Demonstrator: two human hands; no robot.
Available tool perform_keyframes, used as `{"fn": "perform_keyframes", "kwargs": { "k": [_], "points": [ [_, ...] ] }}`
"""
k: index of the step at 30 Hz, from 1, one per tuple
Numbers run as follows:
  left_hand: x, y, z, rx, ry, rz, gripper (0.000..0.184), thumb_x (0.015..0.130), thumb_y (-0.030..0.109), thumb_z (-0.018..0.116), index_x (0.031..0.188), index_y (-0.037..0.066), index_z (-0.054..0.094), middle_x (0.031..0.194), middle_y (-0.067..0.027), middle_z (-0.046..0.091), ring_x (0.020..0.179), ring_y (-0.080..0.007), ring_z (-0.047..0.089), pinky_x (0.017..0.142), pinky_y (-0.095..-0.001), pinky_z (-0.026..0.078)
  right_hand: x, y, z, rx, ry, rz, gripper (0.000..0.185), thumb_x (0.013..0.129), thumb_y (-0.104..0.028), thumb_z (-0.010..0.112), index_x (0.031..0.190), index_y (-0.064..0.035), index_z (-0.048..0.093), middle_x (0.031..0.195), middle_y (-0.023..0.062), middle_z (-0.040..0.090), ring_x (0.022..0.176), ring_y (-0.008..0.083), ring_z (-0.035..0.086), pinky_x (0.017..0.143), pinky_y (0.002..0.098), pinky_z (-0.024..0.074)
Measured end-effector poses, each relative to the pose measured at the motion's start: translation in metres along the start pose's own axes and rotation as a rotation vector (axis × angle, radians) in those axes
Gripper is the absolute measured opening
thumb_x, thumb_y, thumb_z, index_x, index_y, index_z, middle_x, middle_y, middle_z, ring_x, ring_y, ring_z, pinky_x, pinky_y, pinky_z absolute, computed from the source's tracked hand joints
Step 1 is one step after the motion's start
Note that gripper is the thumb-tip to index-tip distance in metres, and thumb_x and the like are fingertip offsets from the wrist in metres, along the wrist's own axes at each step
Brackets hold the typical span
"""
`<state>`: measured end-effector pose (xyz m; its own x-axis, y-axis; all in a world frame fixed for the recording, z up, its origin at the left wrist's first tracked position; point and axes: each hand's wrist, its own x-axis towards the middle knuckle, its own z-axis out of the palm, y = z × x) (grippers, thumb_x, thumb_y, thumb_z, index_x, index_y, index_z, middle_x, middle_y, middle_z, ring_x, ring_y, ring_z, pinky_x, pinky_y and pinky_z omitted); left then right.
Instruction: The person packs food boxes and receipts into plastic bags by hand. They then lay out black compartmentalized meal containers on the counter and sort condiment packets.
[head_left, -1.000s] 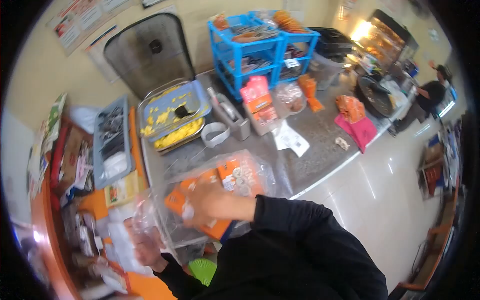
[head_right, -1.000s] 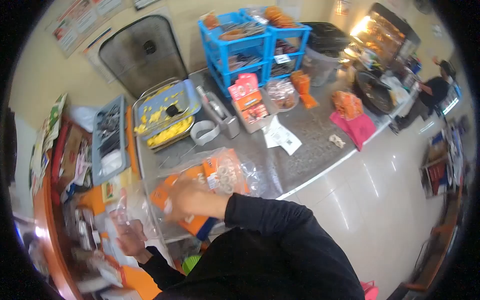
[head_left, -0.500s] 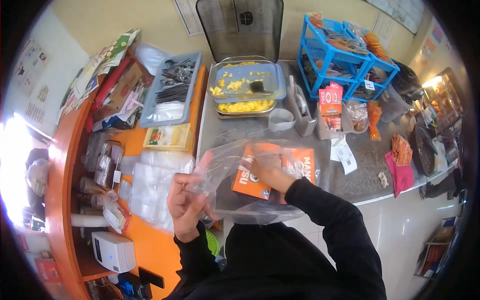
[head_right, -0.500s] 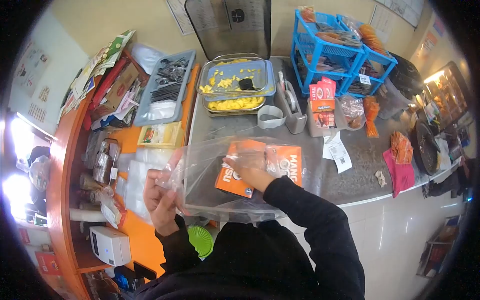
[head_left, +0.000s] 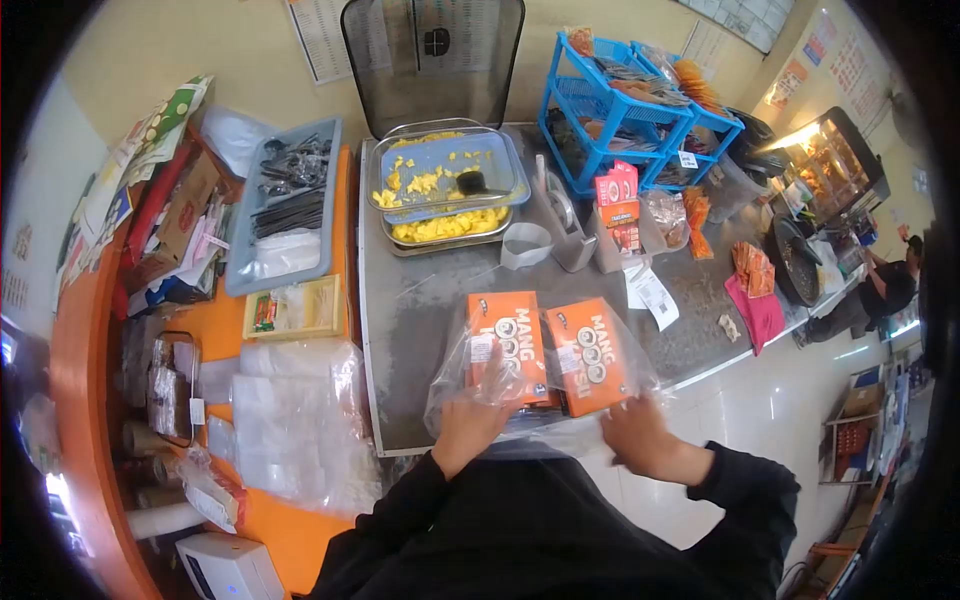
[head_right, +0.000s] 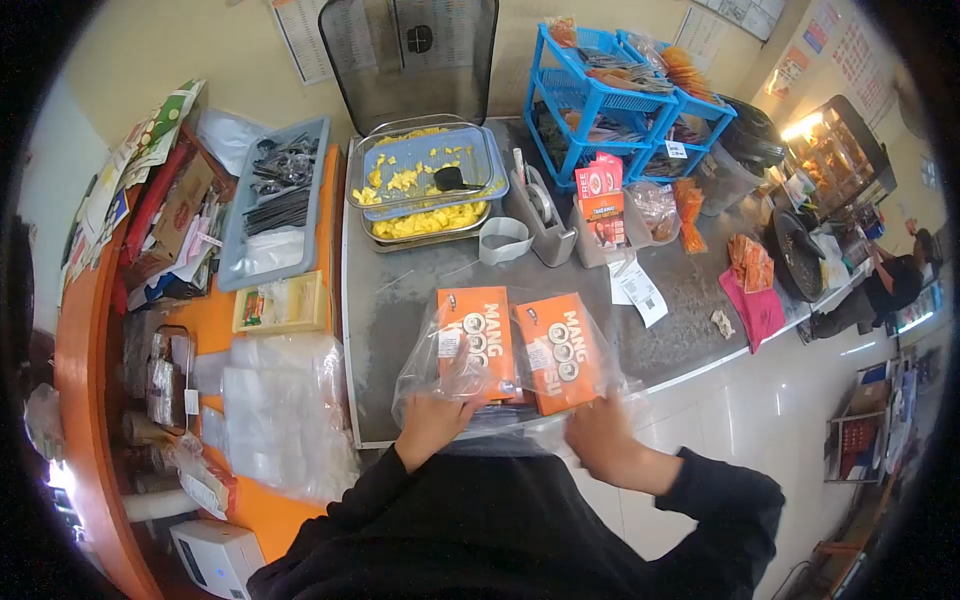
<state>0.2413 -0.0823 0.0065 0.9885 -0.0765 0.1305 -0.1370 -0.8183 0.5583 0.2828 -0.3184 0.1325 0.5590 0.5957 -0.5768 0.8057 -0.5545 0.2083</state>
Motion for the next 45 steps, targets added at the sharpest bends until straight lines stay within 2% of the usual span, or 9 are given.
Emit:
{"fn": "perform_keyframes", "kwargs": {
  "k": [3,7,12,21,28,31,39,42,45],
  "points": [
    [0.010,0.000,-0.009,-0.114,0.001,0.138,0.040,0.088,0.033,0.067,0.118,0.006,0.064,0.120,-0.0182,0.062,0.072,-0.0315,0.068,0.059,-0.0416,0.052,-0.042,0.030,-0.024,-0.001,0.288,-0.131,0.010,0.071,-0.017,0.069,0.073,-0.0077,0.067,0.087,0.0085,0.060,0.093,0.0262,0.059,0.088,0.0463,0.0416],
    [0.041,0.008,-0.108,-0.676,0.086,0.173,0.024,0.098,0.018,0.055,0.115,0.005,0.064,0.115,-0.0116,0.066,0.069,-0.0208,0.069,0.056,-0.0348,0.051,-0.058,0.060,-0.103,-0.028,0.839,0.031,0.006,0.069,-0.011,0.061,0.072,-0.0076,0.064,0.079,0.0060,0.054,0.086,0.0253,0.054,0.083,0.0427,0.0431],
    [0.063,0.043,-0.200,-0.893,0.310,0.031,0.019,0.100,0.015,0.052,0.105,-0.001,0.061,0.082,-0.0050,0.064,0.060,-0.0094,0.065,0.050,-0.0209,0.048,-0.041,0.087,-0.147,-0.012,0.948,0.219,0.008,0.067,-0.007,0.062,0.074,-0.0072,0.066,0.078,0.0088,0.052,0.083,0.0278,0.053,0.081,0.0431,0.0412],
    [-0.010,0.009,-0.221,-0.629,0.462,0.315,0.023,0.088,0.003,0.067,0.110,-0.003,0.064,0.102,-0.0218,0.067,0.079,-0.0258,0.071,0.064,-0.0338,0.056,-0.014,0.067,-0.229,0.287,0.234,-0.616,0.018,0.073,-0.021,0.078,0.089,-0.0139,0.073,0.069,0.0027,0.063,0.066,0.0211,0.059,0.070,0.0313,0.0401],
    [-0.046,-0.032,-0.243,-0.333,0.264,0.589,0.019,0.092,0.013,0.061,0.095,-0.005,0.067,0.100,-0.0234,0.067,0.078,-0.0305,0.068,0.067,-0.0362,0.055,0.282,-0.038,-0.340,0.592,0.474,-0.908,0.014,0.083,-0.018,0.068,0.087,-0.0053,0.070,0.075,0.0136,0.068,0.069,0.0284,0.067,0.062,0.0385,0.0511],
    [-0.051,-0.058,-0.264,0.016,0.629,0.635,0.018,0.089,0.016,0.063,0.094,-0.001,0.067,0.087,-0.0193,0.068,0.077,-0.0296,0.067,0.063,-0.0363,0.054,0.492,-0.114,-0.286,0.343,0.591,-0.875,0.022,0.081,-0.021,0.074,0.096,-0.0059,0.068,0.085,0.0118,0.069,0.080,0.0266,0.068,0.070,0.0375,0.0532],
    [-0.077,-0.197,-0.291,-0.314,0.802,0.069,0.031,0.098,0.020,0.051,0.085,-0.002,0.068,0.078,-0.0127,0.066,0.074,-0.0254,0.066,0.057,-0.0346,0.050,0.590,-0.157,-0.222,0.042,1.017,-0.616,0.016,0.074,-0.013,0.068,0.089,-0.0111,0.065,0.088,0.0073,0.059,0.092,0.0239,0.061,0.071,0.0386,0.0549],
    [-0.011,-0.264,-0.292,-0.266,0.749,-0.452,0.020,0.091,0.018,0.062,0.081,0.002,0.068,0.077,-0.0094,0.066,0.069,-0.0298,0.064,0.064,-0.0382,0.050,0.591,-0.149,-0.220,0.137,0.923,-0.595,0.012,0.079,-0.009,0.062,0.089,-0.0129,0.066,0.090,0.0056,0.061,0.093,0.0224,0.061,0.071,0.0383,0.0548],
    [0.050,-0.363,-0.254,0.060,0.725,-0.191,0.017,0.086,0.018,0.068,0.089,0.001,0.066,0.082,-0.0112,0.067,0.074,-0.0368,0.063,0.070,-0.0429,0.050,0.564,-0.146,-0.240,0.340,0.923,-0.623,0.011,0.084,-0.011,0.058,0.091,-0.0123,0.068,0.091,0.0051,0.063,0.091,0.0237,0.062,0.071,0.0395,0.0538]
  ]
}}
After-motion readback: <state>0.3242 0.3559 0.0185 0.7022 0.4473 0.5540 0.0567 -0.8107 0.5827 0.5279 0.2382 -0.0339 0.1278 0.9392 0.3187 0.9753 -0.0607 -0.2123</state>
